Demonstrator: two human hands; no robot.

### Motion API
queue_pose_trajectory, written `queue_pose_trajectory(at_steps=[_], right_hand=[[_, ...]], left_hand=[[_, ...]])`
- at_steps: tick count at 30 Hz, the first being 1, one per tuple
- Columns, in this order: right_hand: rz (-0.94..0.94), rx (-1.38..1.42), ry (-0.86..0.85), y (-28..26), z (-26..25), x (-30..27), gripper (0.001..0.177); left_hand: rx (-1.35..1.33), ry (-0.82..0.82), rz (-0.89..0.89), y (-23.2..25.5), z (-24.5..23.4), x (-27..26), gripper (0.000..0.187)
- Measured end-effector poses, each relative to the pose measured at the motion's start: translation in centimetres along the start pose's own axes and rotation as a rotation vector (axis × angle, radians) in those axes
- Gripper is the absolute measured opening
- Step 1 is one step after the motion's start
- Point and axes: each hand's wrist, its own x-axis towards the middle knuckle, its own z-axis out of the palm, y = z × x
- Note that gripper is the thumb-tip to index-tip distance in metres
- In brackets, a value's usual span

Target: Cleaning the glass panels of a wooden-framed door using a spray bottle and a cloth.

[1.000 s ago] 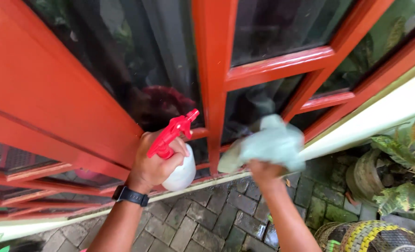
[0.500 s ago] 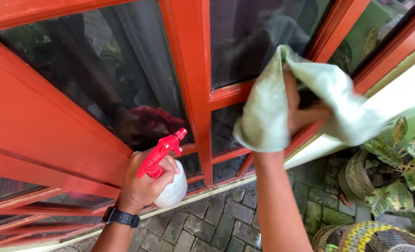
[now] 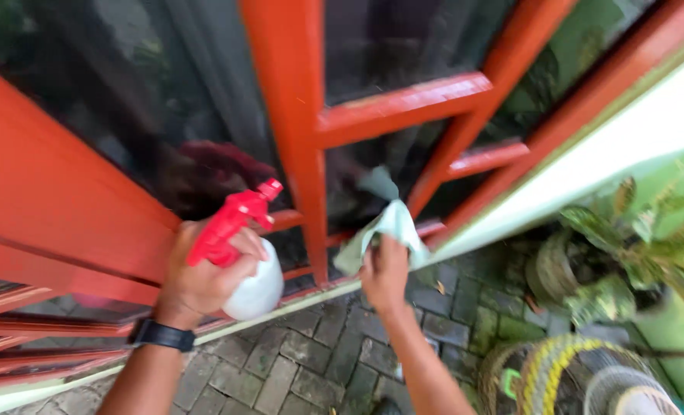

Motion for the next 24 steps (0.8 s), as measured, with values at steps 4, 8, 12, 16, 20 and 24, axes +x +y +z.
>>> queue_pose_trajectory(at_steps=[4,8,12,16,20,24], right_hand=[[0.423,0.895,0.228,-0.6,-7.6,4.9,0.044],[0.560,1.587,0.418,-0.2,-13.4,8.9,0.047],[0.771,1.845,0.508,1.7,-13.9,9.5,0.041],[0.643,1.774,0.401,2.8,-12.5,9.0,0.026],[0.469,1.700,0.360,0.4,-12.2,10.4,0.030],[0.398,1.465,0.440,-2.0,-9.2,12.9,0.034]], left_hand=[[0.033,0.016,0.068,0.3,0.1,0.0,0.009],[0.040,0.002,0.019,-0.3,0.3,-0.2,0.014],[0.064,0.012,0.000,0.2,0.6,0.1,0.012],[0.030,0.016,-0.010,0.0,0.5,-0.1,0.012],[0.009,0.030,-0.053,0.3,0.5,0.0,0.012],[0.007,0.029,-0.022,0.4,0.3,0.1,0.012]])
